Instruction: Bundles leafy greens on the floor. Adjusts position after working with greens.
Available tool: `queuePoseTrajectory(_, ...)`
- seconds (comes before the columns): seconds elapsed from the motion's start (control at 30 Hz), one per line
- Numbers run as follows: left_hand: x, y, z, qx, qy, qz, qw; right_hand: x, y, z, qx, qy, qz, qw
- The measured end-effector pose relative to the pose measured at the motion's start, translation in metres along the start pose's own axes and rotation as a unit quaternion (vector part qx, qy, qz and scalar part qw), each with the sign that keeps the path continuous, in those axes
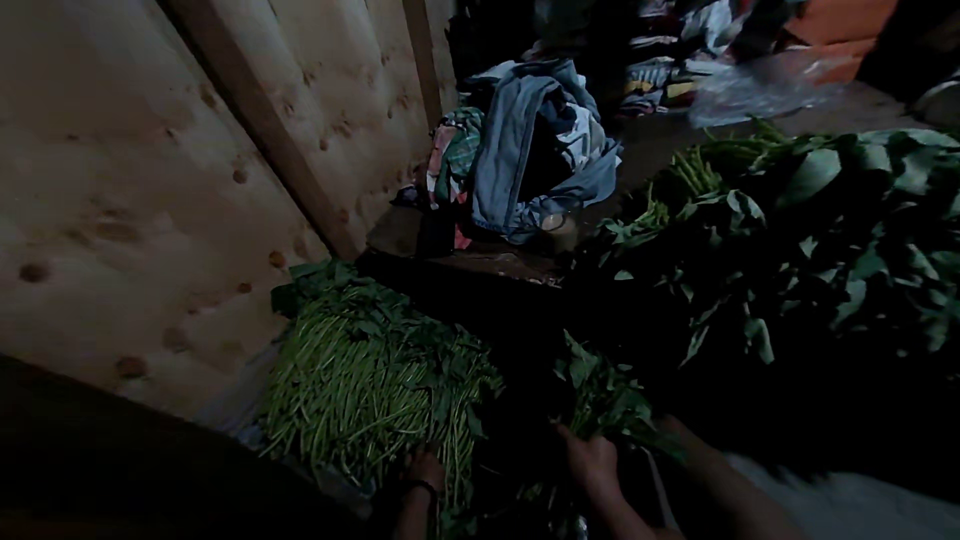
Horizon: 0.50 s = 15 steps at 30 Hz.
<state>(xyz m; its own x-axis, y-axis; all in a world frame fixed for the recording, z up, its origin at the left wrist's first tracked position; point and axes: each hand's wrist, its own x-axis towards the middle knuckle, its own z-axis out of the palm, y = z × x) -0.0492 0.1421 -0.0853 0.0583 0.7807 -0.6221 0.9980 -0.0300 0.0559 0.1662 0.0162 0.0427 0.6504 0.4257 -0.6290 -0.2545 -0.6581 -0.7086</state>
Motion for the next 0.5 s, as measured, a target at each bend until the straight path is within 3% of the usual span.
queuePoseTrajectory(0.13,-0.008,-0.004,0.0,-0.097,0.098,0.009,0.99,0.003,0.0,0.001,-0.026,-0.034,-0.008,0.999)
queuePoseTrajectory(0.27,-0.052,-0.003,-0.004,-0.322,0.195,0.041,0.926,-0.001,0.005,0.005,-0.002,-0.061,-0.033,0.998)
queuePoseTrajectory(0.4,-0.112,0.016,-0.014,-0.495,0.195,0.118,0.839,-0.008,0.009,0.004,0.015,-0.143,-0.052,0.988)
queuePoseTrajectory(0.5,-0.147,0.031,-0.015,-0.51,0.181,0.173,0.823,-0.014,0.009,0.001,0.02,-0.184,-0.036,0.982)
